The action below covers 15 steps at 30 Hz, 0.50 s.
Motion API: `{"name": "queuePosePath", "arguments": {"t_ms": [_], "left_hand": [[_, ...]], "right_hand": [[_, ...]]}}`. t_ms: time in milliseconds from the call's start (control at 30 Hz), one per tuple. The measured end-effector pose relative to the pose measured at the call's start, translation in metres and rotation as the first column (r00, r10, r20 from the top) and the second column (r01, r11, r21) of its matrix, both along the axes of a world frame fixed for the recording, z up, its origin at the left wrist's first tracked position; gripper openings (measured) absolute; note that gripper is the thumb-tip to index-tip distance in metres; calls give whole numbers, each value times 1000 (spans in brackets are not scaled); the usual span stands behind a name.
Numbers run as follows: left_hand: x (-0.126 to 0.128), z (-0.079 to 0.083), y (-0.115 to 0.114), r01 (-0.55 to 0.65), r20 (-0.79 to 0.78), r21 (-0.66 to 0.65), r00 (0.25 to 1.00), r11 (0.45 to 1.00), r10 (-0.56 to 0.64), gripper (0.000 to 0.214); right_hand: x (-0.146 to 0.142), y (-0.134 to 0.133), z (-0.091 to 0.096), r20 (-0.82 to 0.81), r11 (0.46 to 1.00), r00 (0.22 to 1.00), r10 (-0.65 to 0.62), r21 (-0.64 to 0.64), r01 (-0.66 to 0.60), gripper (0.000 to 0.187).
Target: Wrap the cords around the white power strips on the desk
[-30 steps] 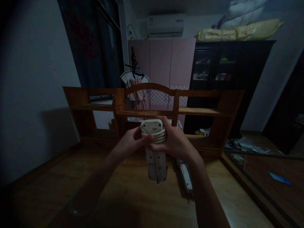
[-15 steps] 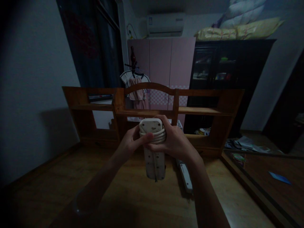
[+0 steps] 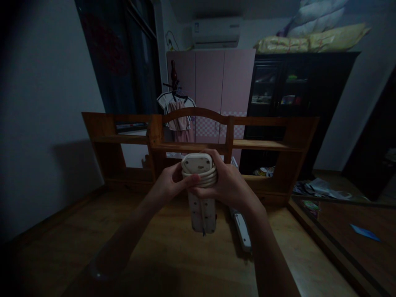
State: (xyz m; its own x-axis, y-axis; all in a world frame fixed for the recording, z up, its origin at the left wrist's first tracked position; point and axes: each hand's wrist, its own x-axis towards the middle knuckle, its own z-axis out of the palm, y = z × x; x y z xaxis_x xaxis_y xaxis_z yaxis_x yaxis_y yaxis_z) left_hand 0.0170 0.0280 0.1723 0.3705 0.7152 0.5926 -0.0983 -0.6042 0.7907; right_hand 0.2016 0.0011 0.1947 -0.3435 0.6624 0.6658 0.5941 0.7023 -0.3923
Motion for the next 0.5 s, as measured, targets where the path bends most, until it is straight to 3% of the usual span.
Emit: {"name": "queuePosePath", "arguments": {"t_ms": [133, 267, 367, 500], "left_hand": [[11, -4, -3, 41, 113, -67, 993, 997, -33, 46], [25, -10, -4, -100, 216, -63, 970, 993, 111, 67], [28, -12, -2, -153, 250, -49, 955, 987, 161, 64], [27, -12, -1, -177, 208, -32, 961, 984, 179, 55]], "right_hand": [[-2, -1, -1, 92, 985, 983, -157, 92, 149, 75], [-9, 1, -5, 201, 948, 937, -286, 204, 246, 67], [-14, 4, -7, 193, 951, 942, -274, 199, 235, 68], [-13, 6, -9, 141, 973, 967, -214, 121, 197, 90]]}}
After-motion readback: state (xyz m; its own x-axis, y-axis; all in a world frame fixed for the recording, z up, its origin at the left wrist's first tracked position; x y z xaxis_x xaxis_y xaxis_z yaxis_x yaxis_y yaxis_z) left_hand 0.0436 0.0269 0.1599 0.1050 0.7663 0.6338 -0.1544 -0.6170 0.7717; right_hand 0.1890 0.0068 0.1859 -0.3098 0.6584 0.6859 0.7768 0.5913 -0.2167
